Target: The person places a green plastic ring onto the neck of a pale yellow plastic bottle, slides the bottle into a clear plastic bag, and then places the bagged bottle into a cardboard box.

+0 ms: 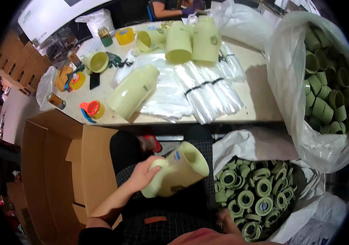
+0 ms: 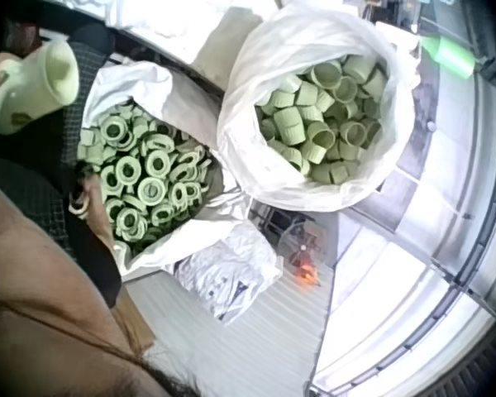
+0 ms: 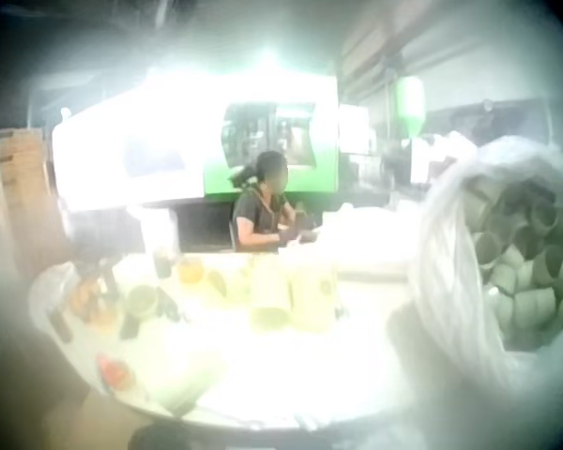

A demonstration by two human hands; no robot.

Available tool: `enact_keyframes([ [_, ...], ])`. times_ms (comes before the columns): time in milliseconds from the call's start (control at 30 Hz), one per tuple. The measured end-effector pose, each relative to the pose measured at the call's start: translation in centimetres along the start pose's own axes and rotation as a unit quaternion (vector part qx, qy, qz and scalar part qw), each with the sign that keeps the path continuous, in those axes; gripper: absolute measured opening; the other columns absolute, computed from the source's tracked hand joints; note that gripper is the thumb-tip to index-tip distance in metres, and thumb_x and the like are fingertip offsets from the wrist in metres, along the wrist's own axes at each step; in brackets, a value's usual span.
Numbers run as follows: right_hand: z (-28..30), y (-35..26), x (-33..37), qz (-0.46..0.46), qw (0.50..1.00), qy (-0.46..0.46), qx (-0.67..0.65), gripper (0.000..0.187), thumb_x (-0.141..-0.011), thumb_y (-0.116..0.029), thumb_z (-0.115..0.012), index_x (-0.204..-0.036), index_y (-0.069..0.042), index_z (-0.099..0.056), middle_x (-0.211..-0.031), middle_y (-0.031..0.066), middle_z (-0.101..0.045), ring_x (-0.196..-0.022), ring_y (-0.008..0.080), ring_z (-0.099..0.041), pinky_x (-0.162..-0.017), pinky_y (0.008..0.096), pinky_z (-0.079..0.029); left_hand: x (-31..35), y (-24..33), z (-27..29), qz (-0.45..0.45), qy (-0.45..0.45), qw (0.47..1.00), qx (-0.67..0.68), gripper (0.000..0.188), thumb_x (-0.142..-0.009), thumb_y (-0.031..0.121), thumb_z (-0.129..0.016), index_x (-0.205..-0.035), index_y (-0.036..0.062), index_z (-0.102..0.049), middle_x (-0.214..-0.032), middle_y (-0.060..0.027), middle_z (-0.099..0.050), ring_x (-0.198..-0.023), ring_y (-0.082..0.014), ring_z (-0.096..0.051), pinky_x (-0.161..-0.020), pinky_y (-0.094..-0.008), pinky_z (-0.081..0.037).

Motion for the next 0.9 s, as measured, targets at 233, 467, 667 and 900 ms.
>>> enact_keyframes([
  [233,24.7,-18.7,13.1,0.286,0.831,0.348,-0.325,0.044,-0.107,-0.036,-0.046,-0.111,0.004,-0.064,-0.088,0.0091,-0.058,-0.082,0.0191,-0.054,-0.078,0.0333,-0.044,1.4,0.0,0.6,0.020,0.033,0.999,0.027,0.041,-0.102,0.032,-0.054,-0.131,0.0026,-0.058,-0.114,-0.0101,-0.068,-0.105,-0.0172,-0.063,-0.095,-0.0328,-0.049],
  [467,28.6,-35.7,20.7,0.663,0.692,0.260,-0.115,0.060,-0.085,-0.038,-0.073,-0.132,-0.002,-0.062,-0.095,0.0106,-0.057,-0.088,0.0283,-0.054,-0.078,0.0388,-0.045,2.3,0.6,0.8,0.003,-0.010,0.998,0.057,0.041,-0.102,0.029,-0.053,-0.134,0.0039,-0.058,-0.126,-0.0109,-0.066,-0.110,-0.0207,-0.064,-0.096,-0.0333,-0.049],
  [667,26.8,-35.1,20.8,0.677,0.686,0.242,-0.113,0.062,-0.092,-0.048,-0.066,-0.133,-0.002,-0.063,-0.091,0.0084,-0.057,-0.081,0.0254,-0.052,-0.074,0.0360,-0.044,3.1,-1.0,1.3,0.013,-0.009,0.995,0.095,0.036,-0.104,0.020,-0.050,-0.135,0.0038,-0.057,-0.133,-0.0134,-0.065,-0.117,-0.0219,-0.063,-0.099,-0.0342,-0.049],
  [900,26.1,-35.7,21.8,0.665,0.696,0.252,-0.098,0.058,-0.096,-0.046,-0.061,-0.133,-0.001,-0.063,-0.088,0.0088,-0.055,-0.081,0.0258,-0.052,-0.073,0.0373,-0.043,4.4,-1.1,0.5,-0.016,0.067,0.997,0.044,0.037,-0.098,0.021,-0.060,-0.132,0.0073,-0.057,-0.113,-0.0186,-0.070,-0.103,-0.0352,-0.069,-0.089,-0.0389,-0.054],
])
Point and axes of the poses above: each hand's wrist, its own x-axis away from the middle knuckle, its own z-axis out of the back of the hand, y = z × x, the point moved 2 cm from there along -x, towards the middle knuckle
